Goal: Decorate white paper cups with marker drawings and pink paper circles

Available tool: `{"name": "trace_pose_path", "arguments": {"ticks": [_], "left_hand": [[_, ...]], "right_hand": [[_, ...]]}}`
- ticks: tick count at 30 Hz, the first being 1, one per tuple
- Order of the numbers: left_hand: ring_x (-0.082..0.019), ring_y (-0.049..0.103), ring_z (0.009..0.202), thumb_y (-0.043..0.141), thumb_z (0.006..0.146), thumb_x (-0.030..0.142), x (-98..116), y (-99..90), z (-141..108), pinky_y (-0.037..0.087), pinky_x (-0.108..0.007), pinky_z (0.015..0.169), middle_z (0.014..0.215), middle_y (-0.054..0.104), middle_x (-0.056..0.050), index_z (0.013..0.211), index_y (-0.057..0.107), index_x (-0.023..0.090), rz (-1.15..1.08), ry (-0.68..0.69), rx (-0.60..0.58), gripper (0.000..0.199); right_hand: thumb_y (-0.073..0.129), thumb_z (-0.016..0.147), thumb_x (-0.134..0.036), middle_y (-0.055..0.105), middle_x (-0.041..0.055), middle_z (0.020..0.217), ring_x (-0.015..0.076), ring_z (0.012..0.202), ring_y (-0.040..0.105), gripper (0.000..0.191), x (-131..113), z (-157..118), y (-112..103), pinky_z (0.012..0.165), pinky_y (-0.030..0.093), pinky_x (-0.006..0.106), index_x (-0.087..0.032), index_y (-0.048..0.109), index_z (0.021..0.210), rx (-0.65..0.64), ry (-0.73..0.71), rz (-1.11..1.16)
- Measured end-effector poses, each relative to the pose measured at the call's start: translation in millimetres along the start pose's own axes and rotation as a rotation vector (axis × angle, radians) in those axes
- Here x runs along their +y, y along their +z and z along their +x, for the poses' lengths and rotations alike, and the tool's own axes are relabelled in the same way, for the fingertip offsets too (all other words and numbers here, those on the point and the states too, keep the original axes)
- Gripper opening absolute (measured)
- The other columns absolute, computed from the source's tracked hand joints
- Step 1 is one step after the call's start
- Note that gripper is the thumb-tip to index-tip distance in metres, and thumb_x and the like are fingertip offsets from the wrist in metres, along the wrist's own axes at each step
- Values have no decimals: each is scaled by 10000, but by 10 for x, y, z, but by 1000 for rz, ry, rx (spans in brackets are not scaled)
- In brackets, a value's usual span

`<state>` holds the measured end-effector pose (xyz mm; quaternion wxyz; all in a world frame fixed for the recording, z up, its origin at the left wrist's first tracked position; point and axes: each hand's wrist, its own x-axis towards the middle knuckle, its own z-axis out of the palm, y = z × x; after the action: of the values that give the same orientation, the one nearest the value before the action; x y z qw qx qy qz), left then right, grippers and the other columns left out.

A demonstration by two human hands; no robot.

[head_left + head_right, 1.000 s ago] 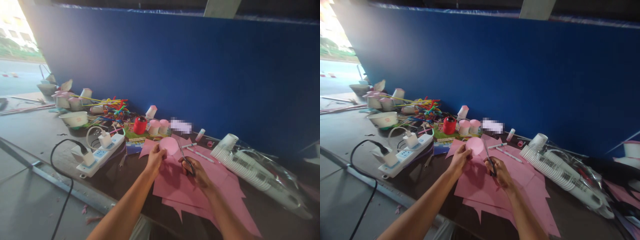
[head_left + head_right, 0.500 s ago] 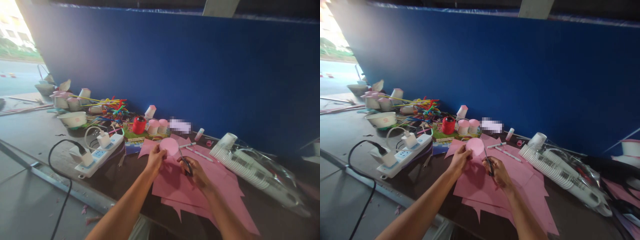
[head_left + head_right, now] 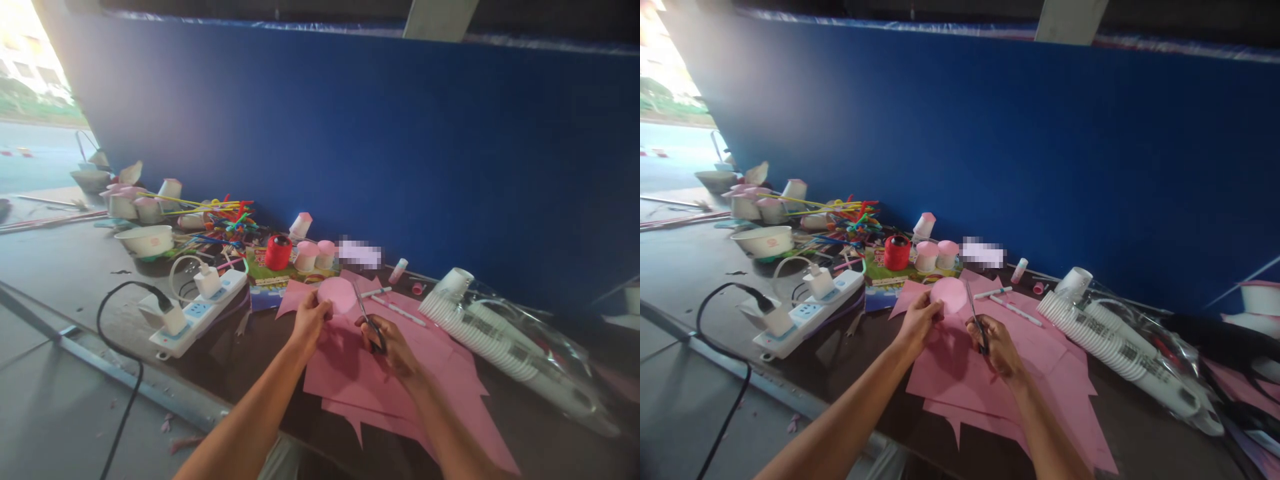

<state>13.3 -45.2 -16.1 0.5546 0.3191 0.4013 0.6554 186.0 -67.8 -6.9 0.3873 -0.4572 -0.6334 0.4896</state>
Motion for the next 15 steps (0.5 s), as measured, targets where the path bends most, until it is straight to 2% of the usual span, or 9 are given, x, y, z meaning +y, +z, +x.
{"name": "trace_pose_path", "arguments": {"ticks": [6,15], "left_hand": [[-51,430,464,658,620,243,9,13,-10,352,-182,484,565,505,55,921,629,133,27,-13,-6,322],[-56,438,465,649,624,237,-2,10,-2,360,-186,481,569,506,54,928,627,128,50,-9,1,324]], "right_hand": [[590,786,-456,473,-52,525,86,453,377,306,-66,-20,27,448,273,226,-162,599,870,-16,28,8],[606,772,-468,456,-53,527,90,475,364,329,-29,-11,25,462,260,228,-156,599,873,-13,27,33]]}}
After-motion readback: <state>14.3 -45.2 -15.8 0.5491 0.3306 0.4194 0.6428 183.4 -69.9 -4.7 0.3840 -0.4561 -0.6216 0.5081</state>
